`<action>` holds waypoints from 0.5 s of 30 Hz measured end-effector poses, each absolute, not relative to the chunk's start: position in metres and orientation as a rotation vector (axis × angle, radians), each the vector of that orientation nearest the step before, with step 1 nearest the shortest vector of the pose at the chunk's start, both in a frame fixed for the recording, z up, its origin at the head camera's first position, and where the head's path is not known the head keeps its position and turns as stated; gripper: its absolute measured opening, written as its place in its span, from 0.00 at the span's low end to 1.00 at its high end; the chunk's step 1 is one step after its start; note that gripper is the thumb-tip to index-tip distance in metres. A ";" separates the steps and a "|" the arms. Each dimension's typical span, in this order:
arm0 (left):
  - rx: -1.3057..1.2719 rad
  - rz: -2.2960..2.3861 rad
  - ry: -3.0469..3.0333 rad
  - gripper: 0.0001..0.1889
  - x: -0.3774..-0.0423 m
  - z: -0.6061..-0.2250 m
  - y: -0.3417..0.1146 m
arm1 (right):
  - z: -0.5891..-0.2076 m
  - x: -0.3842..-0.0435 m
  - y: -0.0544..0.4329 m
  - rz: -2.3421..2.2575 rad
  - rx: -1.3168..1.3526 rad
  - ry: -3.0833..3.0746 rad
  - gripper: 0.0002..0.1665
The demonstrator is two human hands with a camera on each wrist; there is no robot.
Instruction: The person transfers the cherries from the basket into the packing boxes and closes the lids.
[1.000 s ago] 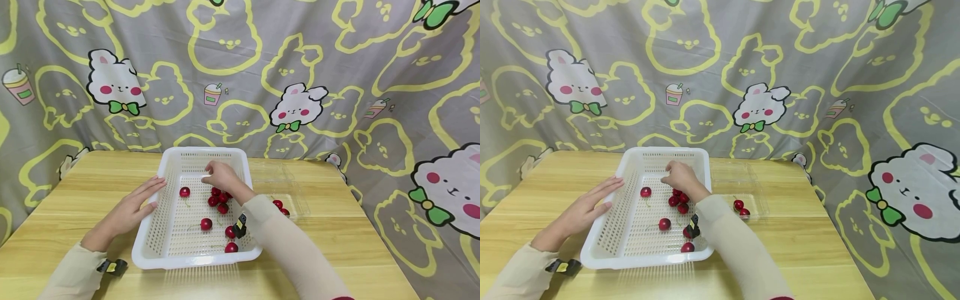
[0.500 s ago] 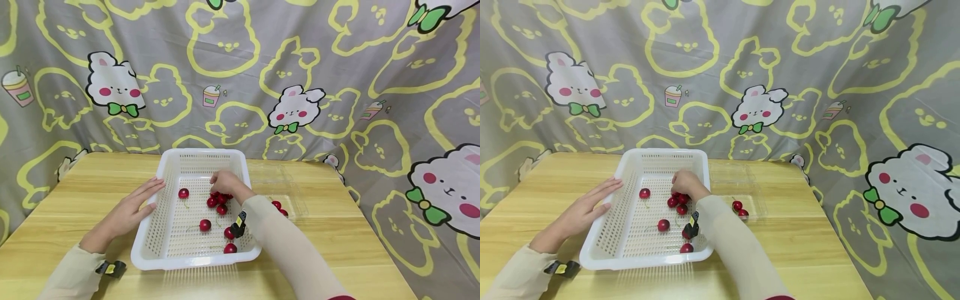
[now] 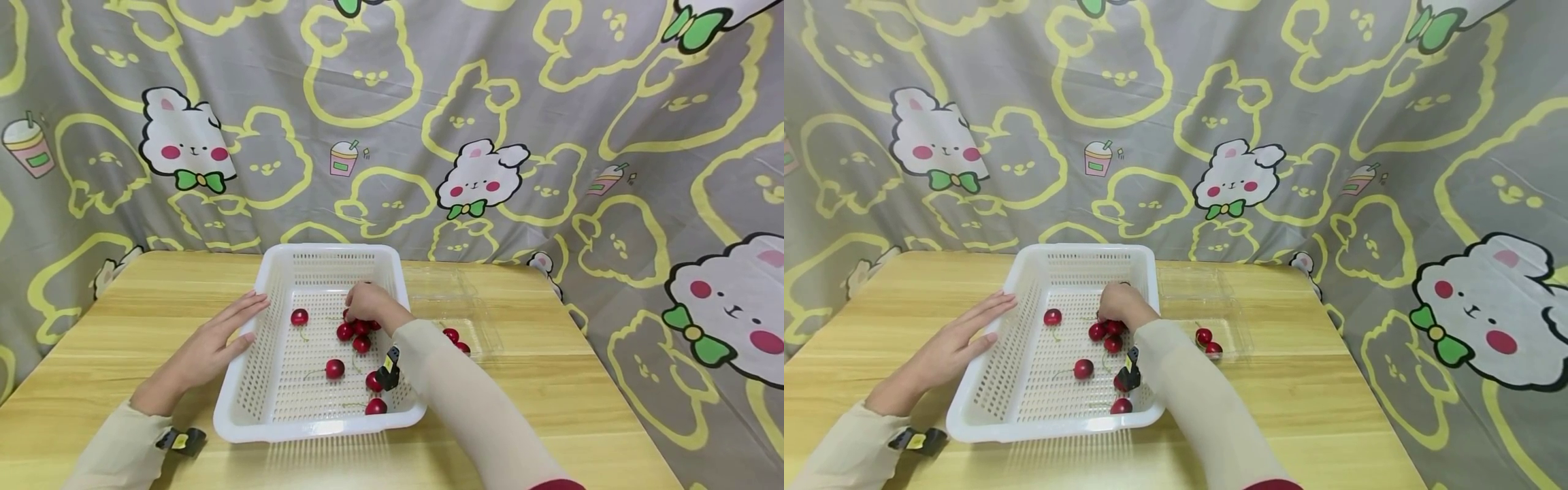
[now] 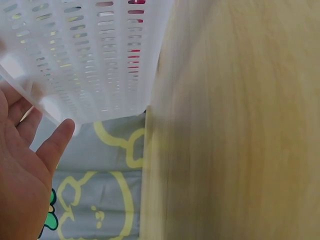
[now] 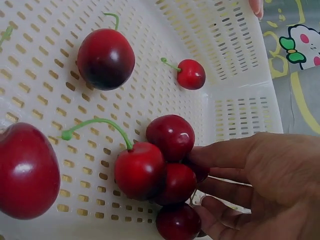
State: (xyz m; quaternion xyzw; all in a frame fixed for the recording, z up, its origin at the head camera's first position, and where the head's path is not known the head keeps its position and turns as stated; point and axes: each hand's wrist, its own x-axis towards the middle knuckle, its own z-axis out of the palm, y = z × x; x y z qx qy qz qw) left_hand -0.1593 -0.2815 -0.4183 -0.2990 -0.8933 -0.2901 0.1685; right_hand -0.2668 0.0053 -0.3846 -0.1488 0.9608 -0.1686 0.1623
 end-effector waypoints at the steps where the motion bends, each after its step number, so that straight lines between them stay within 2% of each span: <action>1: -0.851 -0.826 -2.539 0.29 -0.159 -0.418 -0.282 | -0.384 -0.267 0.005 -0.461 -0.435 2.743 0.10; 5: -0.855 -0.830 -2.535 0.29 -0.159 -0.419 -0.282 | -0.383 -0.265 0.005 -0.447 -0.451 2.733 0.04; 15: -0.846 -0.829 -2.546 0.29 -0.160 -0.419 -0.283 | -0.381 -0.266 0.004 -0.598 -0.449 2.729 0.08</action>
